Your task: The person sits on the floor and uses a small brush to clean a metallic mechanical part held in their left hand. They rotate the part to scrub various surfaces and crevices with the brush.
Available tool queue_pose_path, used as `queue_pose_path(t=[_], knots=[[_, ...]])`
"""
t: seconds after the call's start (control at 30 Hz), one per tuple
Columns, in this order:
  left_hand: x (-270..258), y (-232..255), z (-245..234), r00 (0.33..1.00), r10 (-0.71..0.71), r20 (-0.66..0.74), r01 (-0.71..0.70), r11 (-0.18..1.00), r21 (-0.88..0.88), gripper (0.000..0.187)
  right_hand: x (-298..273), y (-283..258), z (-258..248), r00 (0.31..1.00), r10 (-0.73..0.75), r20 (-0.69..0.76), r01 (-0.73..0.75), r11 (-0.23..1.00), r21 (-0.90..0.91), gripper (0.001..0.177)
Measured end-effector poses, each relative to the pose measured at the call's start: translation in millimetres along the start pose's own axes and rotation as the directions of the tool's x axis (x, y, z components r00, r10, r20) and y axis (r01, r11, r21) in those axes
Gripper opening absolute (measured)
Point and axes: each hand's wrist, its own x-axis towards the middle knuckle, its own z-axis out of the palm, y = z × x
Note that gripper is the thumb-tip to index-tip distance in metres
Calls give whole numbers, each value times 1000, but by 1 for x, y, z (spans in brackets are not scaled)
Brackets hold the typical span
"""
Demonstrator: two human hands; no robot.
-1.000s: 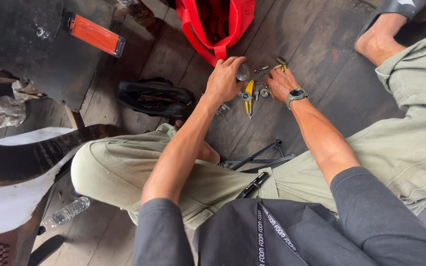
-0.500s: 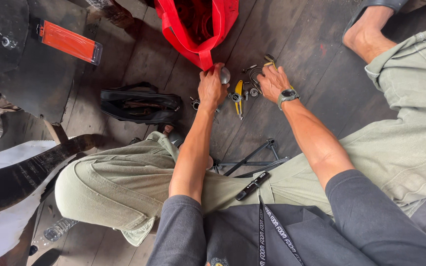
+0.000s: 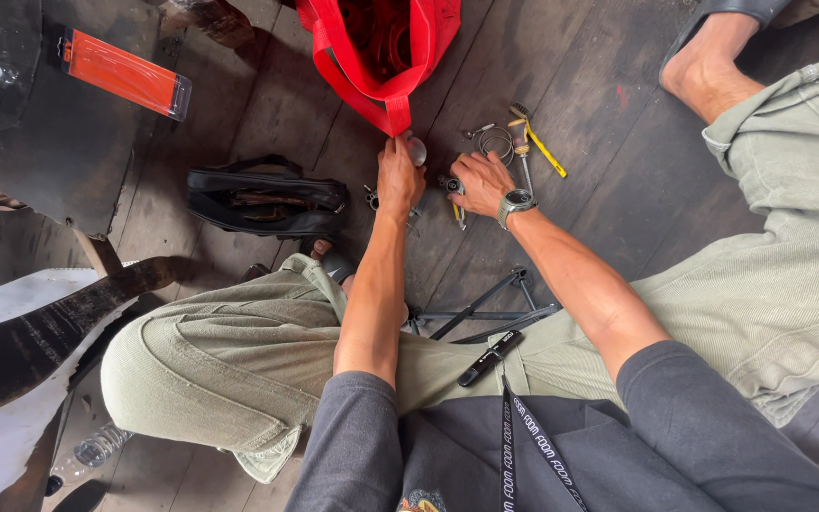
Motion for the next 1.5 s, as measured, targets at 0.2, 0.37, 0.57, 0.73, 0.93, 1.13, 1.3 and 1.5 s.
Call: queue_pose_path(t=[0.2, 0.37, 0.57, 0.73, 0.93, 1.13, 1.3, 1.5], knots=[[-3, -5, 3, 999, 11, -48, -13, 999, -40, 74, 3, 2, -23, 995, 101, -13, -92, 948, 304, 32], [-5, -10, 7, 998, -12, -61, 13, 1000, 15, 76, 17, 7, -45, 986, 168, -7, -146, 874, 463, 33], [-25, 36, -25, 983, 154, -103, -118, 949, 293, 73, 24, 14, -66, 979, 195, 52, -186, 768, 613, 39], [-17, 55, -14, 926, 369, -74, -367, 929, 42, 58, 31, 22, -93, 931, 264, 252, -365, 645, 672, 40], [-6, 54, 8, 958, 265, -111, -287, 911, -296, 28, 21, 61, -97, 891, 316, 324, -433, 381, 817, 46], [-23, 85, -26, 997, 68, 25, -51, 903, -427, 35, -30, 141, -6, 734, 679, 30, -667, 711, 226, 27], [-51, 134, -67, 989, 113, 96, 45, 389, -920, 39, -36, 145, 38, 738, 665, 111, -675, 726, 136, 24], [-75, 170, -113, 964, 268, 3, -113, 417, -902, 50, -22, 108, -16, 656, 747, -109, -721, 663, 201, 31]])
